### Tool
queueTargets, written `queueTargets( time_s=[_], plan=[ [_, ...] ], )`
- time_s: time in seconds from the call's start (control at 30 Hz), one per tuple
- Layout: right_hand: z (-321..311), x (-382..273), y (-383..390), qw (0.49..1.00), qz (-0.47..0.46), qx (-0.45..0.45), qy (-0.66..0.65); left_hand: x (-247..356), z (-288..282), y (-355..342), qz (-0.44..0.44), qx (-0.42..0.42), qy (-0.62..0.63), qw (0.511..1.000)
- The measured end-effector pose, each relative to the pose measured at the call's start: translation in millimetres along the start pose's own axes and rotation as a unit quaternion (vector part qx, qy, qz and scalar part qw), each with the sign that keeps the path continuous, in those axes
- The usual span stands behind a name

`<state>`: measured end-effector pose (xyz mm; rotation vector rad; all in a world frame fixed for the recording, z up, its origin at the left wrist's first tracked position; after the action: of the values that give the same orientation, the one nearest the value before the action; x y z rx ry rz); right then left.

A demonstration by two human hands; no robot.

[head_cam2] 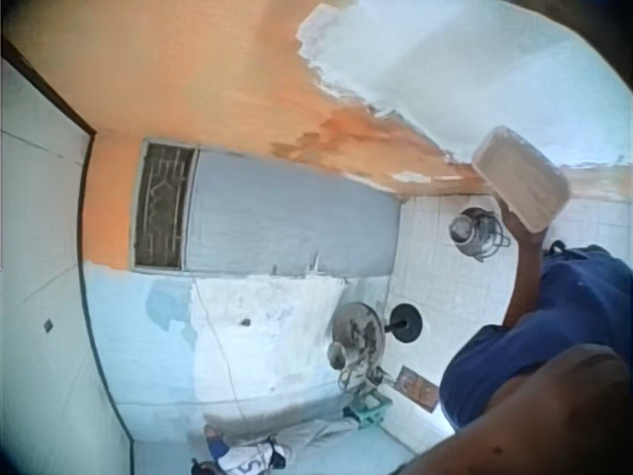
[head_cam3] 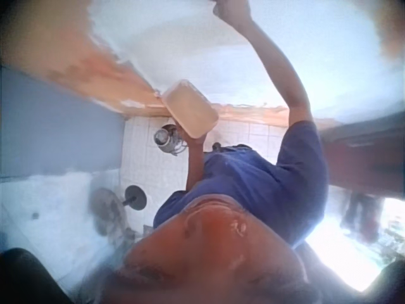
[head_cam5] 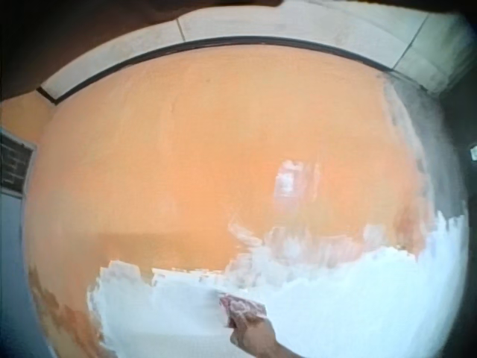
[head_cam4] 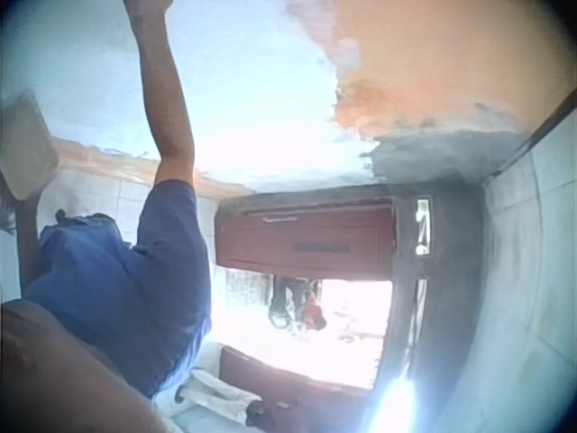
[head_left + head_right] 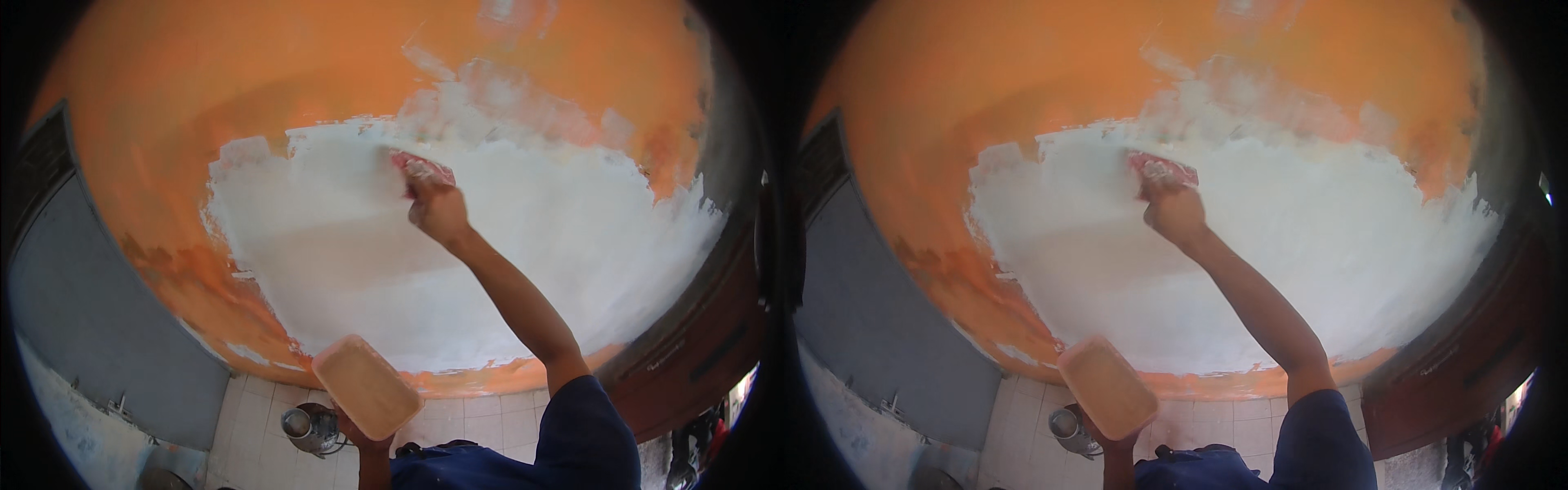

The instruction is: The person applies a layer of plaster or putty to an orange wall using a red trowel, frequently dipping the trowel into a small plastic container to collect more material.

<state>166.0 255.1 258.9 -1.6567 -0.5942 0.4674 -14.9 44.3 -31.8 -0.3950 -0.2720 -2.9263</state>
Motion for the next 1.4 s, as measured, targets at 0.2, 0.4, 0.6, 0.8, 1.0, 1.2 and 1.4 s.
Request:
queueTargets(
  time_s=[0.2,0.4,0.6,0.8,1.0,1.2,1.4],
  plan=[
    [-83.7,44.3,-51.6,0.972,-0.047,0.164,0.159,9.2,11.5,7.2,0.05,0.004,-0.048,0.998],
    [-17.6,79.6,21.9,0.98,-0.025,-0.012,0.198,-7.3,4.4,-6.0,-0.006,-0.003,-0.015,1.0],
    [-38.2,30.0,28.7,0.992,-0.008,0.01,0.129,-12.7,-14.2,-7.9,0.16,-0.031,-0.308,0.937],
    [-70.6,53.7,-52.7,0.968,-0.094,0.163,0.163,-23.0,-4.4,-6.5,0.014,0.018,-0.117,0.993],
    [12.7,66.3,-36.2,0.964,-0.136,0.044,0.224,-19.6,14.2,-8.7,0.034,-0.007,-0.112,0.993],
    [29.3,63.8,49.2,0.985,-0.08,-0.031,0.153,-26.7,4.4,-11.3,-0.014,-0.006,-0.067,0.998],
    [-8.4,26.8,55.0,0.992,0.004,-0.082,0.092,-11.5,0.5,-3.9,0.038,-0.001,-0.108,0.993]
  ],
)
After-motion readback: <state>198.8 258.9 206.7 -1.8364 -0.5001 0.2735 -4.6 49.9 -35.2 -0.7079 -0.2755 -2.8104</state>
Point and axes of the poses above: each hand's wrist, its own y-axis away from the middle knuckle, its own z-axis out of the palm, x = y × z, the point moved 4 cm from there along -y, towards the middle knuckle, and after that the axes turned 14 degrees about x, right-handed, at the moved point
